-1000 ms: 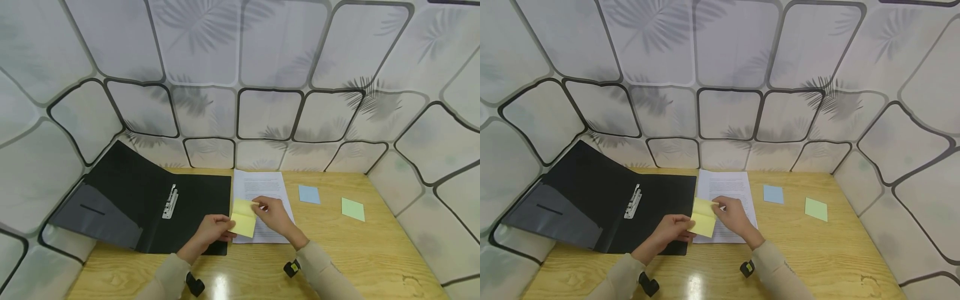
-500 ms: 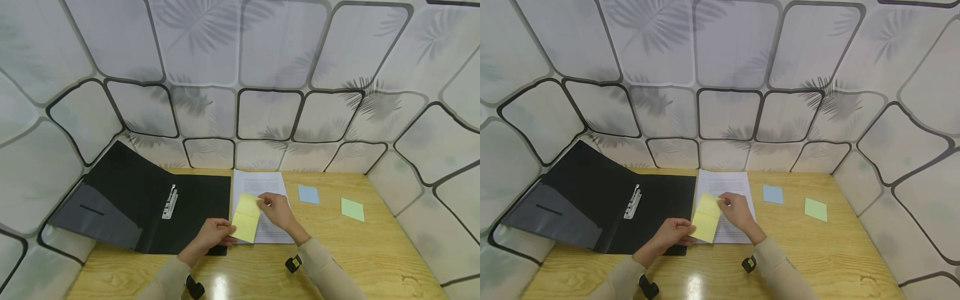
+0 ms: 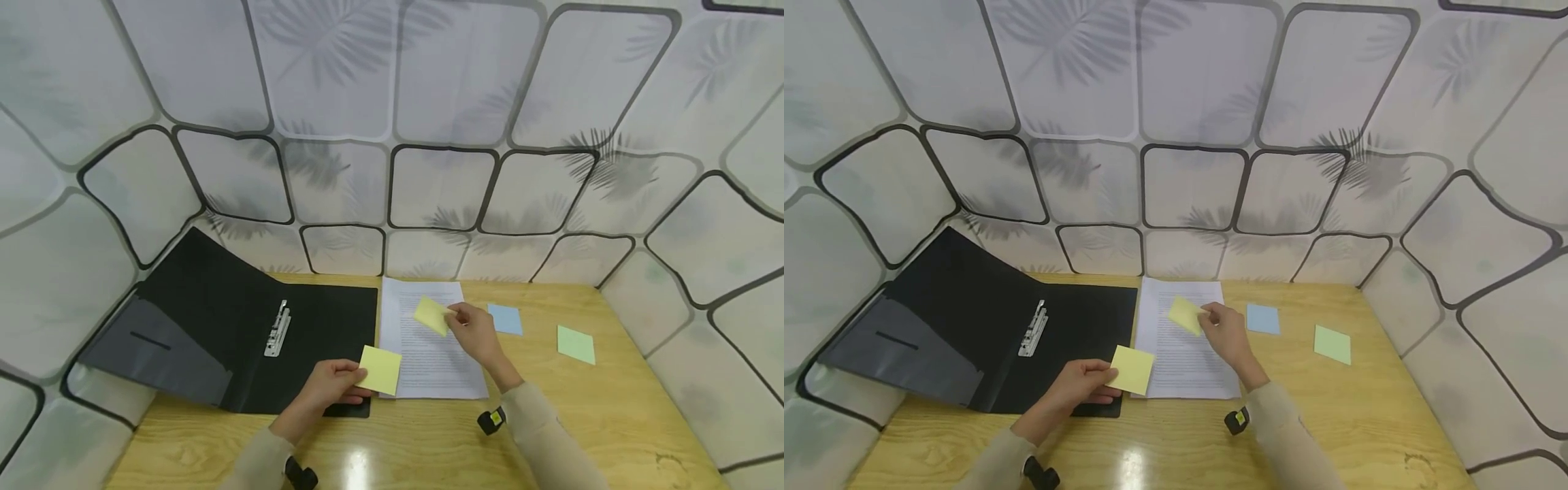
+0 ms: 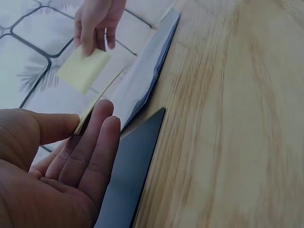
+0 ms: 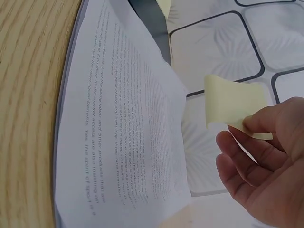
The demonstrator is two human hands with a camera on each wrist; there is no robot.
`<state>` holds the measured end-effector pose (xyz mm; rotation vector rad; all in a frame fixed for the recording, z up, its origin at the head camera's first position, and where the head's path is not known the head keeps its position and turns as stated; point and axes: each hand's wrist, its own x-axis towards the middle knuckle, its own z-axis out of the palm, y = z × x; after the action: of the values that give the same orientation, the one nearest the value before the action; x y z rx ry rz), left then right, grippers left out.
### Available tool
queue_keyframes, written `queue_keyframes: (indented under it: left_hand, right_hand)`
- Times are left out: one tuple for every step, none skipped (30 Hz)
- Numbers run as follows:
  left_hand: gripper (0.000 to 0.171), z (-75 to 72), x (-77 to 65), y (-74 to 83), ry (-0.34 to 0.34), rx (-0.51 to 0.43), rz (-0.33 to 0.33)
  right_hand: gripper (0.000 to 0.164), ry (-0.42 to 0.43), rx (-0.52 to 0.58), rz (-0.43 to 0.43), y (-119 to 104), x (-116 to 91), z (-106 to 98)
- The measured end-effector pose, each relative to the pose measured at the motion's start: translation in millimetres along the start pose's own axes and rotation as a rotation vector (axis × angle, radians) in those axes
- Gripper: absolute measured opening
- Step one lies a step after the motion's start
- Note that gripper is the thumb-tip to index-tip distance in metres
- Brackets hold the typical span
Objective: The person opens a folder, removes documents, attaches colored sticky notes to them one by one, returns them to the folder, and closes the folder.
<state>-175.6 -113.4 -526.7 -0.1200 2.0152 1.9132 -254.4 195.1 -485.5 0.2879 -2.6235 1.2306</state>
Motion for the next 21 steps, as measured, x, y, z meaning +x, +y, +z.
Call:
queue_keyframes:
  left_hand:
    - [0.035,-3.5,-1.1,-0.2,-0.002,0.004,0.001]
    - [0.037,-7.5,-3.2,-0.1,-0.006,0.006,0.003]
    - [0.038,-11.8,-6.0,-0.3,-0.009,0.009,0.005]
    - [0.04,-16.4,-9.4,-0.6,-0.011,0.01,0.005]
    - [0.043,-21.9,-13.6,-1.7,-0.026,0.011,0.011]
    - [0.045,-27.3,-18.0,-3.5,-0.034,0.014,0.017]
    - [0.047,-33.1,-23.2,-5.4,-0.039,0.016,0.018]
    - [0.048,-39.2,-29.2,-7.6,-0.043,0.015,0.019]
    - [0.048,-45.6,-35.7,-9.8,-0.045,0.016,0.017]
    - [0.047,-52.3,-42.4,-12.4,-0.045,0.02,0.017]
    - [0.047,-59.3,-49.0,-15.2,-0.043,0.025,0.016]
    - [0.047,-66.5,-55.6,-17.7,-0.036,0.031,0.01]
    - [0.046,-73.5,-62.5,-20.2,-0.029,0.038,0.003]
    - [0.046,-80.1,-69.3,-22.6,-0.022,0.045,-0.005]
    - [0.046,-86.6,-76.0,-24.9,-0.015,0.057,-0.015]
    - [0.047,-92.6,-82.4,-26.9,-0.008,0.068,-0.027]
    - [0.048,-98.2,-88.5,-28.7,0.0,0.081,-0.038]
    - [0.049,-103.7,-94.5,-30.4,0.002,0.095,-0.047]
    - [0.05,-108.4,-100.3,-32.4,0.003,0.106,-0.052]
    - [0.052,-112.9,-105.9,-34.2,0.009,0.112,-0.067]
    - [0.053,-117.1,-111.1,-36.0,0.016,0.118,-0.083]
  right_hand:
    - [0.019,0.002,0.009,0.001,-0.5,-0.4,0.7]
    - [0.018,0.006,0.016,-0.003,-0.6,-0.5,1.5]
    - [0.018,0.006,0.016,-0.005,-0.5,-0.3,2.5]
    - [0.018,0.007,0.019,-0.01,-0.5,0.1,3.4]
    - [0.018,0.004,0.025,-0.015,-0.6,0.5,4.0]
    - [0.017,0.004,0.028,-0.018,-0.8,0.7,4.6]
    - [0.017,0.004,0.028,-0.016,-0.7,0.8,5.2]
    - [0.017,0.004,0.025,-0.017,-0.5,0.9,5.9]
    - [0.017,0.004,0.024,-0.015,-0.5,0.9,6.4]
    - [0.017,0.004,0.031,-0.014,-0.5,0.8,6.6]
    - [0.016,0.003,0.034,-0.013,-0.6,0.7,6.8]
    - [0.016,0.003,0.037,-0.011,-0.5,0.7,6.9]
    - [0.016,0.001,0.039,-0.009,-0.4,0.6,7.0]
    - [0.016,-0.001,0.041,-0.01,-0.2,0.7,7.1]
    - [0.016,-0.002,0.039,-0.012,0.4,0.8,7.0]
    - [0.016,-0.003,0.039,-0.014,0.8,1.1,6.9]
    - [0.016,0.0,0.035,-0.018,1.2,1.5,6.8]
    - [0.016,0.003,0.03,-0.021,1.9,2.0,6.8]
    - [0.016,0.005,0.027,-0.024,2.3,2.5,6.5]
    - [0.017,0.006,0.024,-0.027,2.4,3.1,6.5]
    - [0.017,0.008,0.021,-0.03,2.6,3.6,6.2]
